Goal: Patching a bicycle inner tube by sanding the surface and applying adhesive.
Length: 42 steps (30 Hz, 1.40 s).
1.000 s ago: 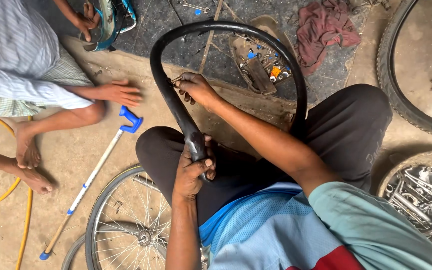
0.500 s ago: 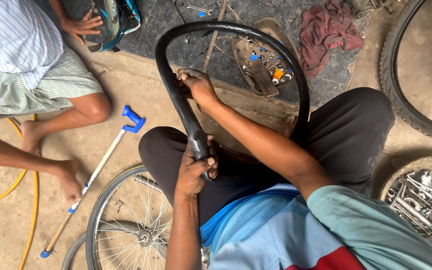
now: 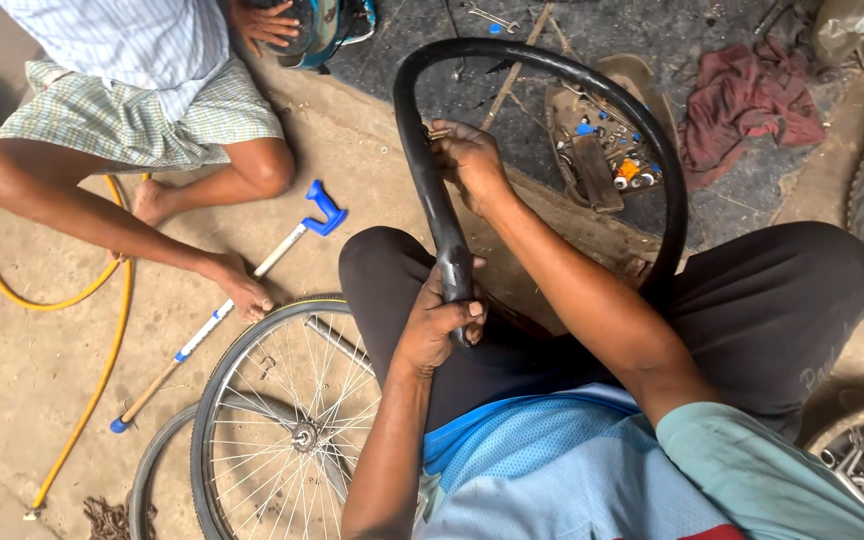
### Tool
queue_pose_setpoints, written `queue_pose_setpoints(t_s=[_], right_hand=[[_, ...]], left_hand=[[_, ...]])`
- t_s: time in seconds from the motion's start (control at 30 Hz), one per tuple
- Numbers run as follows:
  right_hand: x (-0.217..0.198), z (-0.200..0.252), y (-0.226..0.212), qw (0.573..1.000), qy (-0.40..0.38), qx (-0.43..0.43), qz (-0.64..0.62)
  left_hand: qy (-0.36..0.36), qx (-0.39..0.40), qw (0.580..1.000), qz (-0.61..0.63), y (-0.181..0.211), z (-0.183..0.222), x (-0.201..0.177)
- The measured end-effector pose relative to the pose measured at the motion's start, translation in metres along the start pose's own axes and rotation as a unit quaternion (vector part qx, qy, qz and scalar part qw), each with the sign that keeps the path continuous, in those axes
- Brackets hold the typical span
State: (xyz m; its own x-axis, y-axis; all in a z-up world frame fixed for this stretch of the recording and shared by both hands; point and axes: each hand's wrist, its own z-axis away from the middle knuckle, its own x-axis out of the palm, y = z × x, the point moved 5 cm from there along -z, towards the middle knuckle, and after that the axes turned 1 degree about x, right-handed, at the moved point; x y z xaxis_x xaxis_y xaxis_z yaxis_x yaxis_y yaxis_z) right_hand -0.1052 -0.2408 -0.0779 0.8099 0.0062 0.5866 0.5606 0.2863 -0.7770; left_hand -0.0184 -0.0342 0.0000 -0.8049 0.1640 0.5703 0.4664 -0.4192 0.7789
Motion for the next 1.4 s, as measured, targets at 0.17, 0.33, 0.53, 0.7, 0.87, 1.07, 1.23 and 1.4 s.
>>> queue_pose_setpoints(t_s=[0.17,0.33,0.53,0.7,0.87,1.07,1.23,1.4], right_hand=[[-0.005,-0.007,0.004,1.0,-0.004,-0.001,0.007],[-0.001,-0.002,-0.002,1.0,0.001,-0.002,0.007],[-0.005,-0.001,0.0,0.998,0.059,-0.016,0.012],[0.0,0.006,-0.009,0.997,0.068,-0.029,0.009],[0.003,0.003,-0.01,0.999,0.038,-0.001,0.034],[-0.02,-0.005,0.011,0.985,0.094,0.092,0.116],[-0.025,-0.01,0.012,0.989,0.07,0.054,0.117],[-0.014,-0.003,-0.003,0.994,0.064,-0.027,0.088]], left_hand=[[-0.005,0.001,1.0,-0.011,0.0,-0.001,0.0],[0.011,0.008,0.999,-0.031,0.0,-0.001,-0.001],[0.023,-0.002,0.999,-0.026,-0.003,-0.002,-0.004],[0.031,-0.006,0.999,-0.026,-0.003,-0.001,-0.005],[0.031,0.004,0.999,-0.034,0.0,0.0,-0.003],[0.044,-0.001,0.997,-0.059,0.0,-0.001,-0.003],[0.033,-0.001,0.998,-0.048,-0.002,-0.002,-0.002],[0.035,-0.003,0.999,-0.041,0.0,-0.003,-0.001]])
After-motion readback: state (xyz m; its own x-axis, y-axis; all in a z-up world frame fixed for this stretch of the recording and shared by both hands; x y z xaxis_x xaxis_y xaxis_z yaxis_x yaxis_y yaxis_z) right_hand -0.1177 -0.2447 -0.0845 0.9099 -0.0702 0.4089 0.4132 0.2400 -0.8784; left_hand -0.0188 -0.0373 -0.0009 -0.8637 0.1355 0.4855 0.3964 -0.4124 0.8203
